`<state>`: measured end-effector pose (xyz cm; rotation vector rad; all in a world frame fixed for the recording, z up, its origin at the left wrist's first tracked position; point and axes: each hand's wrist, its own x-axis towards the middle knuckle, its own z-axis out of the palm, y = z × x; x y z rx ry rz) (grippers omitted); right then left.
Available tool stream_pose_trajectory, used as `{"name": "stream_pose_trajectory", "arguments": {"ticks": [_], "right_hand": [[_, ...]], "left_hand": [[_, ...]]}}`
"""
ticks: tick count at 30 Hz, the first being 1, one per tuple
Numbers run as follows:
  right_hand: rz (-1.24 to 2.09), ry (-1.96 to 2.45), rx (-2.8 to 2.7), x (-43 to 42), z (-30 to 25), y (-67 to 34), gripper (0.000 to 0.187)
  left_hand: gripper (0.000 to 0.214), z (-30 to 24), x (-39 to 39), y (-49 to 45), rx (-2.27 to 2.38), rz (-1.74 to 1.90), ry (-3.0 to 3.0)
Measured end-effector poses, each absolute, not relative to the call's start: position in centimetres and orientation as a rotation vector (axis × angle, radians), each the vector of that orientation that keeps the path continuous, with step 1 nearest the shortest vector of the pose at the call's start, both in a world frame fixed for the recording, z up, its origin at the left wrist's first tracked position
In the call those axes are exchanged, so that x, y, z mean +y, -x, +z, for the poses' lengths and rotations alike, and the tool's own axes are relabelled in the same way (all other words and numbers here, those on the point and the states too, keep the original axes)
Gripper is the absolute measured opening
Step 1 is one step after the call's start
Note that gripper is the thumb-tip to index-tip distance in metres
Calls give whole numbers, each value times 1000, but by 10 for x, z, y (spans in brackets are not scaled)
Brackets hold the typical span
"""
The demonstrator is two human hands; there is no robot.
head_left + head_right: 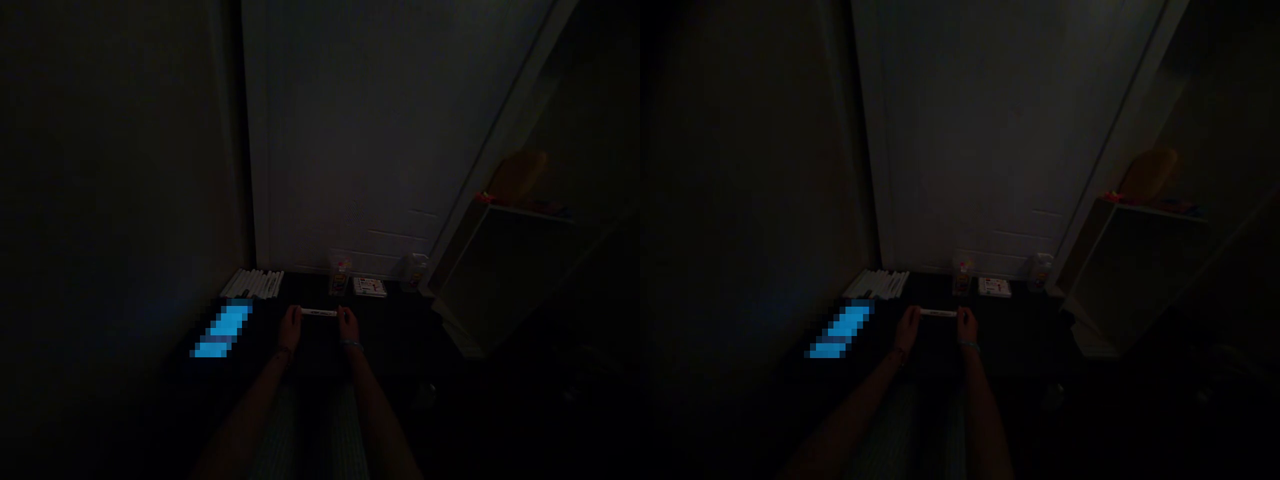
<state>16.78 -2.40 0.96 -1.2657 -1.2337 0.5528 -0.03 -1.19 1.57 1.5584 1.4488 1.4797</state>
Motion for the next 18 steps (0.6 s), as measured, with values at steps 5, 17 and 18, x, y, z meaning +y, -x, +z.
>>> {"name": "stream_pose_trajectory", "arguments": {"ticks": [5, 17, 18], "right_hand": [[580, 1256, -1207, -24, 11, -168, 34], [645, 1238, -1177, -19, 3, -170, 30], [637, 1238, -1182, -19, 3, -170, 29]], "left_hand": [[27, 17, -12, -1, 1441, 1498, -1548], [29, 9, -10, 3, 1429, 1480, -1587], [29, 10, -10, 3, 1427, 1487, -1581]]}}
